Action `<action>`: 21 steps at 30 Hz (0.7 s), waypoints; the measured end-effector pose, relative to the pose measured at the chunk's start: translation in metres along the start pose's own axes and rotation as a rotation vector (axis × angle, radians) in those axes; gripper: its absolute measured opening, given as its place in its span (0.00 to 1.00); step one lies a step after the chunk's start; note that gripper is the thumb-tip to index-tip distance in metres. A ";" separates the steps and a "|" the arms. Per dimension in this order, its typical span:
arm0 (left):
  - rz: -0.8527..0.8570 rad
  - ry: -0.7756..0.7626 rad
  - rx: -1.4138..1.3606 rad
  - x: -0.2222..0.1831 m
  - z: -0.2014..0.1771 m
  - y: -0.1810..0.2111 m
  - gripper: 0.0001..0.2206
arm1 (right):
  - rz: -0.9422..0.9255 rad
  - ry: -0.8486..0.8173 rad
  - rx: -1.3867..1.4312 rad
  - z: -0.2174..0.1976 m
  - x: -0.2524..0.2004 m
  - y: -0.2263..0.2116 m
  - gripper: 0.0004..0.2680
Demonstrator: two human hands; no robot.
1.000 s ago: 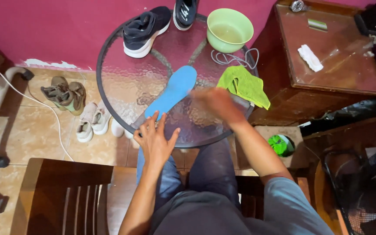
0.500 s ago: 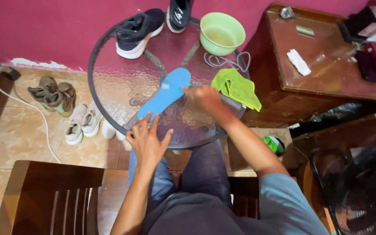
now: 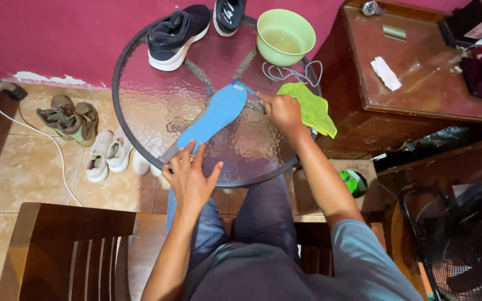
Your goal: Cleaning a shoe insole using a toothbrush and a cloth at a glass table
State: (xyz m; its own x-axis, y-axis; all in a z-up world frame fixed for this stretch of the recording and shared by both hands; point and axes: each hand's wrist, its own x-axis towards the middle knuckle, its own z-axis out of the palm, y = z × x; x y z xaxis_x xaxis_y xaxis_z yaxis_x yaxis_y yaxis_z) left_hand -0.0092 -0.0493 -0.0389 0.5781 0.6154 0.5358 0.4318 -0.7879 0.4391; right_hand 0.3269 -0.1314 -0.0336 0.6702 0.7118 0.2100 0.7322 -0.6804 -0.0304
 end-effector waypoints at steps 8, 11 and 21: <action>-0.010 -0.017 0.011 0.001 -0.003 0.002 0.27 | -0.239 0.017 0.334 -0.036 -0.042 -0.016 0.06; 0.005 -0.010 0.024 0.001 -0.003 0.003 0.27 | -0.028 0.055 0.246 -0.024 -0.022 0.014 0.07; 0.001 0.006 0.055 0.001 -0.002 0.003 0.26 | 0.136 0.411 0.452 -0.080 -0.025 0.072 0.13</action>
State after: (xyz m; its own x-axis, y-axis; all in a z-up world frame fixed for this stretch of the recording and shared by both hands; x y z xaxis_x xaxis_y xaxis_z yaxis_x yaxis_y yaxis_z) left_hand -0.0089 -0.0506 -0.0352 0.5744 0.6147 0.5405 0.4690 -0.7884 0.3981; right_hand 0.3533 -0.2126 0.0373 0.7254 0.4378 0.5311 0.6828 -0.5551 -0.4751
